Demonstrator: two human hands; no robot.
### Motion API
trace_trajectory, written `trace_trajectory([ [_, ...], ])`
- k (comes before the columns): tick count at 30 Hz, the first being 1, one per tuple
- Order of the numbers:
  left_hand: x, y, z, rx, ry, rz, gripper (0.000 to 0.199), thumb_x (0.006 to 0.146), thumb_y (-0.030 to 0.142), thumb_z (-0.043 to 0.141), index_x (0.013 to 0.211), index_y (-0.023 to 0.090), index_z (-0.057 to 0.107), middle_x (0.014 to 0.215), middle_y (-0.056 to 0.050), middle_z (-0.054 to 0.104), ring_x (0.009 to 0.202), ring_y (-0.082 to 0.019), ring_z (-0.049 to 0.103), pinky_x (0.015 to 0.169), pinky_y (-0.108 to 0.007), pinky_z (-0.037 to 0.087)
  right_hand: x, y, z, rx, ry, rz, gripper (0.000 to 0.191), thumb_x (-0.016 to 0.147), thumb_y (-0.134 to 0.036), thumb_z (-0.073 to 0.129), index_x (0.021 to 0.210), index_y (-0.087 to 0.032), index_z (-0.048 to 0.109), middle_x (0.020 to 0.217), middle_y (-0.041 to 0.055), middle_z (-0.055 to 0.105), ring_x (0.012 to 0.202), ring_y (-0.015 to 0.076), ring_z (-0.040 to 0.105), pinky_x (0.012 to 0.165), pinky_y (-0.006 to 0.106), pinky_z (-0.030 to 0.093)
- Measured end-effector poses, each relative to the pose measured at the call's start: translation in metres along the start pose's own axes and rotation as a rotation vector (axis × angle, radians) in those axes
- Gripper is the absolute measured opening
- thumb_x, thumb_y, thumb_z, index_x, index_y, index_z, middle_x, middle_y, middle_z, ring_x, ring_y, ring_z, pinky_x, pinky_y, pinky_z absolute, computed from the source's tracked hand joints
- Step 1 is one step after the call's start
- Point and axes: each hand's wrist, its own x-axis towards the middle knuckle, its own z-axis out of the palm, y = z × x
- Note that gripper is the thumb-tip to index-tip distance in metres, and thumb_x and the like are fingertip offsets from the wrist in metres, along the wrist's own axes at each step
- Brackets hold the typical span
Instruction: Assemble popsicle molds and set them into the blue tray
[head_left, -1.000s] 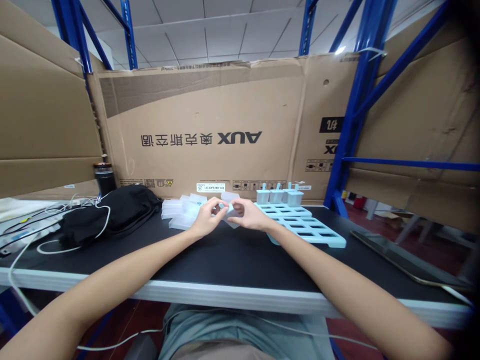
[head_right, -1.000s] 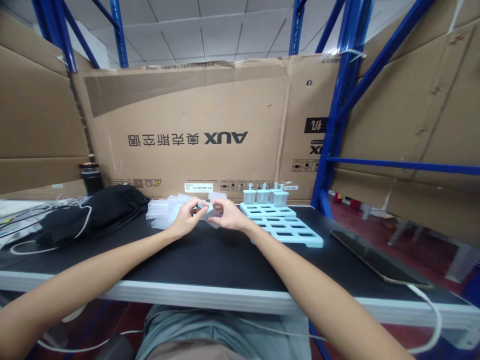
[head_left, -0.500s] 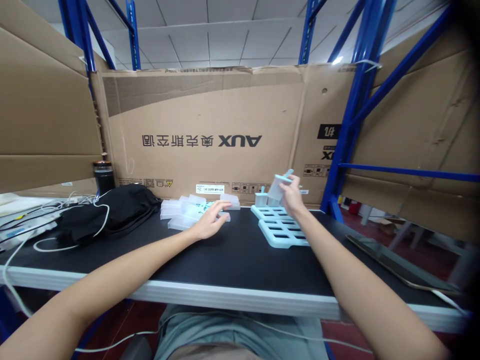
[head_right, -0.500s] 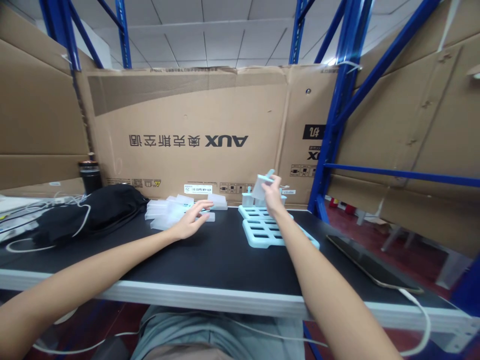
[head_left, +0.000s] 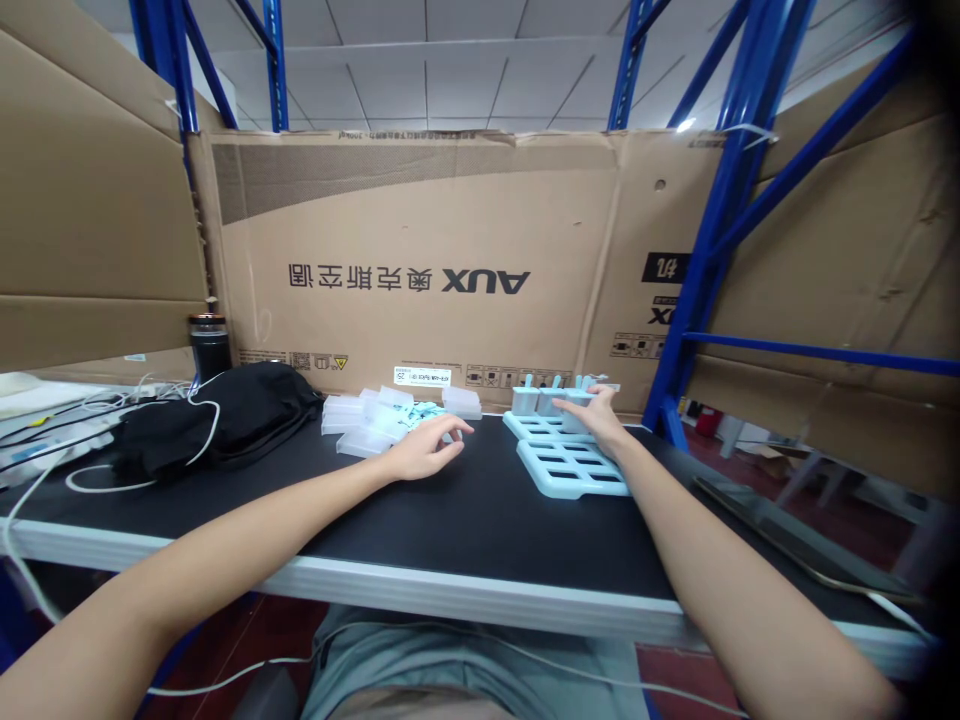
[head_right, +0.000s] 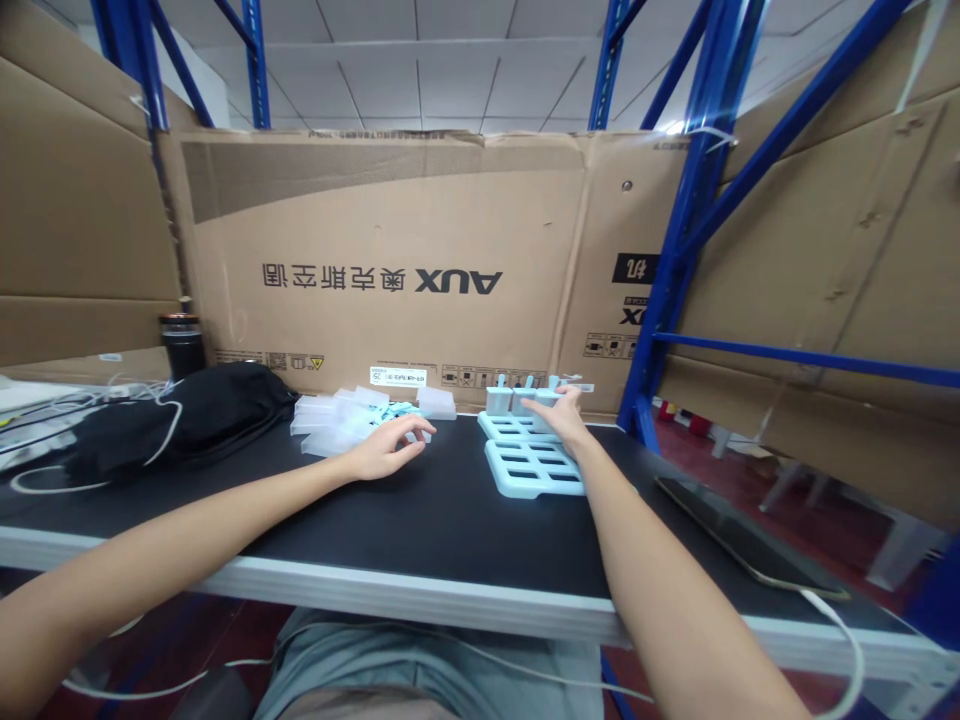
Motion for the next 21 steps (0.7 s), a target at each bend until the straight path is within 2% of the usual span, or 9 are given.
trace_trajectory([
  [2,0.0,0.0,0.0,0.009,-0.006,0.006,0.024,0.092,0.025,0.048,0.114,0.02,0.055,0.105,-0.006,0.061,0.09,-0.016,0.059,0.074,-0.028,0.048,-0.003,-0.005,0.001,-0.09,0.022,-0.037,0.077,0.056,-0.063,0.068,0.108,-0.023,0.029,0.114,0.0116,0.042,0.108,0.0284,0.047,0.091,0.043,0.043],
  [4,0.0,0.001,0.0,0.01,-0.007,0.011,0.023,0.091,0.023,0.049,0.112,0.019,0.055,0.103,-0.006,0.061,0.09,-0.016,0.059,0.074,-0.028,0.049,-0.006,-0.01,0.001,-0.172,0.015,-0.089,0.071,0.059,-0.057,0.066,0.109,-0.021,0.031,0.118,0.0143,0.04,0.114,0.0312,0.043,0.097,0.046,0.039],
  [6,0.0,0.002,0.0,0.006,-0.011,0.013,0.022,0.089,0.021,0.05,0.111,0.019,0.055,0.103,-0.006,0.061,0.091,-0.016,0.059,0.075,-0.029,0.049,-0.008,-0.014,0.0,-0.272,0.006,-0.125,0.06,0.067,-0.053,0.059,0.11,-0.02,0.033,0.119,0.0158,0.041,0.116,0.0339,0.042,0.097,0.05,0.037],
  [9,-0.001,0.003,-0.001,-0.006,-0.019,0.013,0.023,0.087,0.019,0.05,0.11,0.019,0.055,0.107,-0.007,0.061,0.091,-0.016,0.059,0.074,-0.029,0.05,-0.01,-0.017,-0.001,-0.355,0.023,-0.1,0.053,0.076,-0.054,0.05,0.112,-0.019,0.034,0.12,0.0175,0.042,0.117,0.0365,0.04,0.096,0.054,0.036],
  [16,0.0,0.005,-0.001,-0.023,-0.035,0.011,0.023,0.085,0.017,0.052,0.108,0.018,0.055,0.107,-0.008,0.063,0.088,-0.015,0.06,0.071,-0.029,0.05,0.001,-0.007,0.007,-0.308,0.13,-0.261,0.061,0.077,-0.055,0.046,0.115,-0.008,0.035,0.119,0.0248,0.039,0.122,0.0363,0.034,0.103,0.052,0.03],
  [21,0.0,0.005,-0.001,-0.029,-0.046,0.004,0.024,0.084,0.016,0.053,0.107,0.018,0.055,0.103,-0.006,0.063,0.086,-0.015,0.06,0.074,-0.03,0.051,0.003,-0.001,0.013,-0.32,0.125,-0.298,0.055,0.075,-0.047,0.048,0.113,-0.008,0.04,0.118,0.0245,0.042,0.119,0.0368,0.036,0.101,0.052,0.031],
])
